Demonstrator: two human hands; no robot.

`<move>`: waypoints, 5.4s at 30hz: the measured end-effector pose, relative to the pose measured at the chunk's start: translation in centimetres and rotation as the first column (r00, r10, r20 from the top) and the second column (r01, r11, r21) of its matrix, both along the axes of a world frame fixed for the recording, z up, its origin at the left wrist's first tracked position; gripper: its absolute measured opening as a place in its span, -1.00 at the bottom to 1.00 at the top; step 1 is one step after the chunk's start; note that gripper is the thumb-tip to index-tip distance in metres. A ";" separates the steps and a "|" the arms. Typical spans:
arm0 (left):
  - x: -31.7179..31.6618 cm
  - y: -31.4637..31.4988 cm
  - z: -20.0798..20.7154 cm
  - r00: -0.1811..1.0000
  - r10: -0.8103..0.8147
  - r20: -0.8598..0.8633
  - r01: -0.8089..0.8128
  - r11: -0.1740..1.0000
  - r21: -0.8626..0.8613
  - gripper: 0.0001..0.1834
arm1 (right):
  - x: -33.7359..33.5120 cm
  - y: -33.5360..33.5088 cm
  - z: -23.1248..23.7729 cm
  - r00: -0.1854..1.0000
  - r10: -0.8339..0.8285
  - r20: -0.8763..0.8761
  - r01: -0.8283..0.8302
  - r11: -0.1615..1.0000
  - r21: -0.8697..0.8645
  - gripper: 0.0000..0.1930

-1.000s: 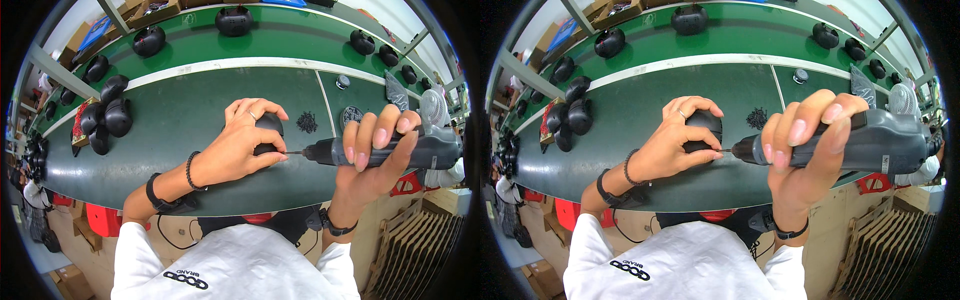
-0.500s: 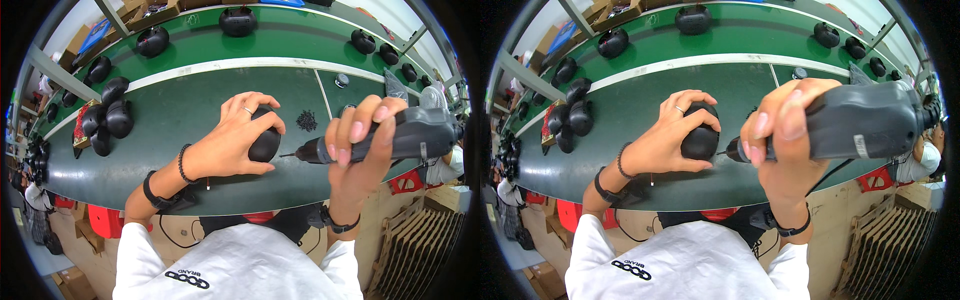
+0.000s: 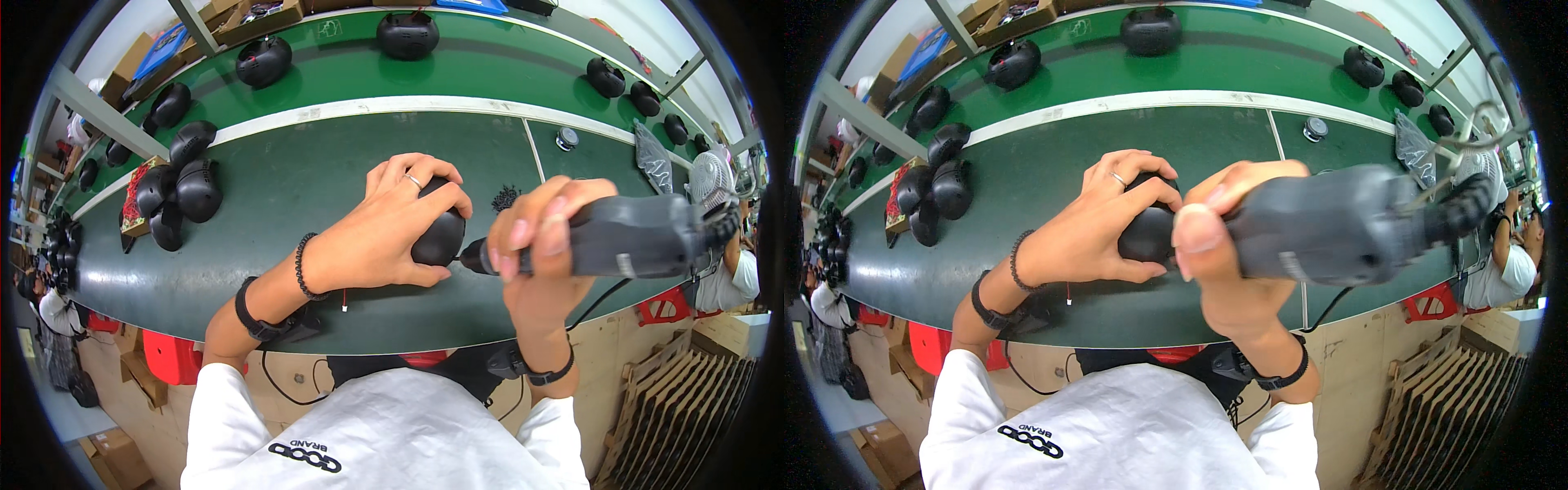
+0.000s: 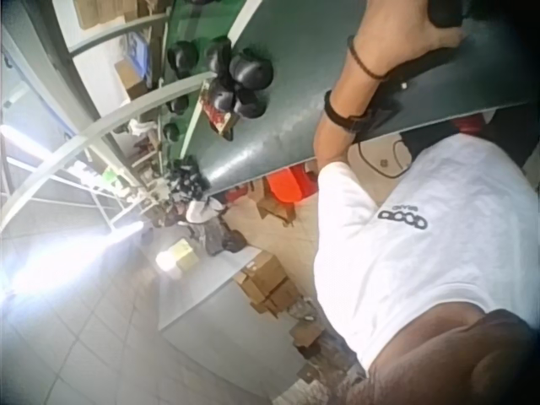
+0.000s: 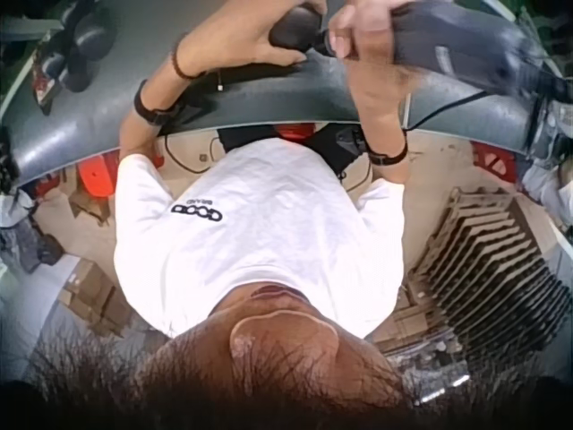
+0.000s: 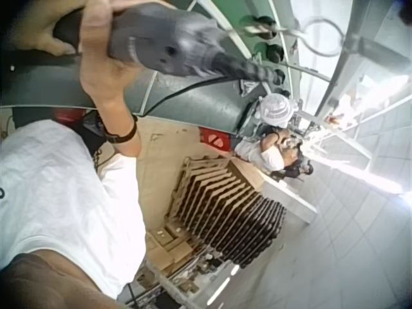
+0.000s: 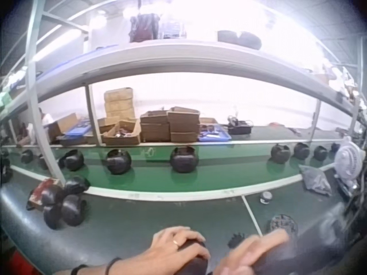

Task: Assembling black plastic components using a power screwdriver on a factory production line.

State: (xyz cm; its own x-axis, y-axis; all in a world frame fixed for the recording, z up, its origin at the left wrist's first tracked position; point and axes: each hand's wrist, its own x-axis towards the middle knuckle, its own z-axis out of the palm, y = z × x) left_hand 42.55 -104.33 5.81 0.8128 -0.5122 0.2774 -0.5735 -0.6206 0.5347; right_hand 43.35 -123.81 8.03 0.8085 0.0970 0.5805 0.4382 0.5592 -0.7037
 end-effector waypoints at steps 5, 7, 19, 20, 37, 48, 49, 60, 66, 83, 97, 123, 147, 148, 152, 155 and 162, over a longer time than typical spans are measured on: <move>0.3 0.2 0.0 1.000 0.012 0.003 -0.012 1.000 -0.006 -0.32 | 0.7 1.1 -1.7 0.987 -0.097 0.126 0.121 0.973 -0.194 -0.75; 0.3 0.2 -0.3 1.000 0.008 0.009 -0.008 1.000 -0.003 -0.31 | 0.7 1.1 -1.8 0.993 -0.099 0.069 0.111 0.975 -0.192 -0.71; -0.1 0.6 0.3 1.000 -0.001 0.028 0.000 0.998 0.063 -0.26 | 0.3 0.7 -1.9 0.999 0.053 -0.006 -0.053 0.991 -0.126 -0.74; -0.3 0.7 0.5 0.999 -0.009 0.042 0.007 0.998 0.064 -0.26 | 0.3 0.7 -1.3 0.996 0.092 0.011 -0.090 0.986 -0.139 -0.73; -1.3 1.1 -0.1 0.987 0.151 0.052 -0.156 0.983 0.099 -0.06 | 14.0 -4.6 -4.2 0.889 -0.455 0.047 0.446 0.839 -0.310 -0.84; -1.0 1.1 -0.9 0.969 0.123 0.214 -0.146 0.985 0.095 -0.03 | 13.6 -4.4 -5.1 0.890 -0.457 -0.001 0.427 0.832 -0.353 -0.86; -0.9 1.1 -0.9 0.974 0.120 0.191 -0.134 0.989 0.061 -0.05 | 13.5 -4.5 -4.8 0.890 -0.456 0.000 0.427 0.833 -0.353 -0.86; -1.1 0.9 0.1 0.995 0.030 0.094 -0.028 0.999 -0.023 -0.34 | 5.8 -3.8 2.2 0.950 -0.307 -0.054 0.310 0.948 0.065 -0.87; -0.8 0.5 -0.3 0.998 0.035 0.049 -0.030 0.994 -0.109 -0.45 | 1.5 -3.1 3.2 0.985 -0.166 0.042 0.157 0.975 0.159 -0.83; -1.0 -0.1 -0.7 1.000 -0.024 0.003 0.024 0.977 -0.213 -0.89 | -0.5 -2.1 3.3 0.988 -0.152 0.022 0.147 0.978 0.151 -0.82; -1.4 -0.7 -0.7 0.999 -0.009 0.047 0.019 0.975 -0.221 -0.88 | -0.9 -1.9 3.4 0.988 -0.149 0.043 0.145 0.985 0.094 -0.83; -1.2 0.7 -0.6 0.999 0.025 0.030 -0.026 0.999 0.043 -0.18 | -1.2 -0.2 1.9 0.998 -0.046 0.034 0.046 0.999 -0.019 -0.81; -0.1 1.8 0.1 0.967 -0.232 -0.109 0.212 0.963 -0.168 -0.75 | -2.6 -1.3 3.1 0.991 -0.072 0.114 0.053 0.984 0.167 -0.81; -0.2 1.7 0.0 0.966 -0.231 -0.118 0.206 0.960 -0.191 -0.81 | -2.6 -1.4 3.1 0.992 -0.075 0.103 0.055 0.981 0.188 -0.81; -0.2 1.6 0.3 0.965 -0.218 -0.145 0.186 0.961 -0.204 -0.88 | -2.7 -1.9 3.4 0.993 -0.078 0.092 0.061 0.983 0.174 -0.80; -0.2 1.7 0.4 0.966 -0.206 -0.159 0.170 0.962 -0.212 -0.89 | -2.8 -2.0 3.5 0.993 -0.092 0.073 0.079 0.983 0.164 -0.80; -0.4 1.6 0.2 0.972 -0.186 -0.143 0.159 0.970 -0.183 -0.91 | -2.7 -1.9 3.3 0.994 -0.066 0.093 0.053 0.989 0.137 -0.79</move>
State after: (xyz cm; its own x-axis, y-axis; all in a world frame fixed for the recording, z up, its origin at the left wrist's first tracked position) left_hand 42.17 -102.77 6.03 0.7565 -0.6053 0.2476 -0.5640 -0.4120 0.7157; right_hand 40.66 -125.68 11.29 0.7500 -0.0335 0.6606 0.5359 0.6163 -0.5771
